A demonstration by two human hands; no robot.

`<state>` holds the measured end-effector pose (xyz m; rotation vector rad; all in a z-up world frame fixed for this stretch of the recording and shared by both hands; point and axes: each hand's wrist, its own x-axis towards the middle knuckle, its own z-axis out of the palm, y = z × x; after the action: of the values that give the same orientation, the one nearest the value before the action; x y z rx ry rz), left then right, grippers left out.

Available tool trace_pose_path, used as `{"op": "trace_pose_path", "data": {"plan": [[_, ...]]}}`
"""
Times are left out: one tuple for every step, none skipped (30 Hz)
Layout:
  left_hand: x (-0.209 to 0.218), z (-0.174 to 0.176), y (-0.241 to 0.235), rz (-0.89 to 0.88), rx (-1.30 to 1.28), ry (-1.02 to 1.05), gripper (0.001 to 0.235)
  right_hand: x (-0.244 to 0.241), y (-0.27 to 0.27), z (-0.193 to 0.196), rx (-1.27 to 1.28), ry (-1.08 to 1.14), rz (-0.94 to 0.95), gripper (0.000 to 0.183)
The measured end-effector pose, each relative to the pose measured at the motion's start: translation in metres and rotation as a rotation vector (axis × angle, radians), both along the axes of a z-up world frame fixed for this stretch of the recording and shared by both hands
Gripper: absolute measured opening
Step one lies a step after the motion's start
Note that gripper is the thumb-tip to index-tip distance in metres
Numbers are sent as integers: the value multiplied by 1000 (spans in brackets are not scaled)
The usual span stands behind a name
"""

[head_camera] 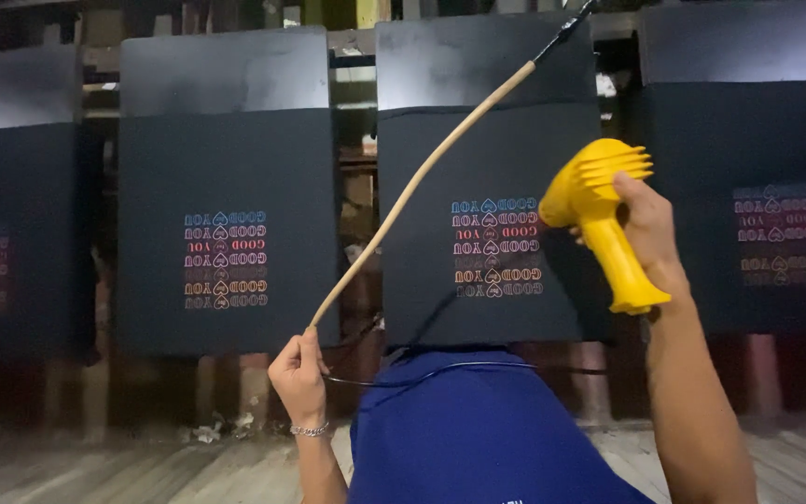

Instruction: Using a handheld heat gun to dry and cure screen-printed ink on a row of black t-shirts mounted on boards.

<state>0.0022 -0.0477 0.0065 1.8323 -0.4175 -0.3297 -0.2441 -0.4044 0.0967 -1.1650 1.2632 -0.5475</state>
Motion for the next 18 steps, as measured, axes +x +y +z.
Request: {"op": "trace_pose_path", "data": {"plan": [[0,0,-1,-4,26,14,52,-4,5,11,-19,68,-32,53],[0,0,-2,-4,23,11,52,-7,6,12,-22,66,-33,53],[0,-1,-3,-22,17,16,52,-10,8,12,-42,51,-25,55],[0,-2,-4,-41,10,21,51,-13,9,12,-61,38,-18,57],[-1,-4,-2,-43,7,19,51,-16,5,-5,-65,36,-19,57],[-1,-6,-1,-59,13,7,50,-18,0,-21,-22,5,-44,53],[-1,-8,0,-75,18,-5,49,-21,-5,-37,21,-27,-68,48],[-3,-5,1,-72,14,-9,49,-13,0,-39,18,-31,-65,48],[-5,-2,1,-60,16,4,50,-4,5,-40,21,-42,-54,45],[-5,1,0,-47,14,15,51,5,8,-41,22,-55,-41,42],[-5,0,2,-44,8,8,51,17,12,-39,16,-62,-38,42],[-6,-1,5,-37,25,9,50,28,18,-38,57,-74,10,42],[-7,-2,8,-29,41,10,49,39,23,-38,97,-85,58,41],[-7,-2,11,-26,36,4,49,50,32,-21,92,-91,61,41],[-8,-3,14,-12,53,4,49,61,42,-5,95,-48,161,48],[-8,-4,17,2,71,4,49,72,53,10,98,-4,260,54],[-8,-7,21,5,67,-1,49,75,53,3,94,-9,263,54],[-7,-10,25,21,86,9,48,78,55,-5,107,-72,307,52]]}}
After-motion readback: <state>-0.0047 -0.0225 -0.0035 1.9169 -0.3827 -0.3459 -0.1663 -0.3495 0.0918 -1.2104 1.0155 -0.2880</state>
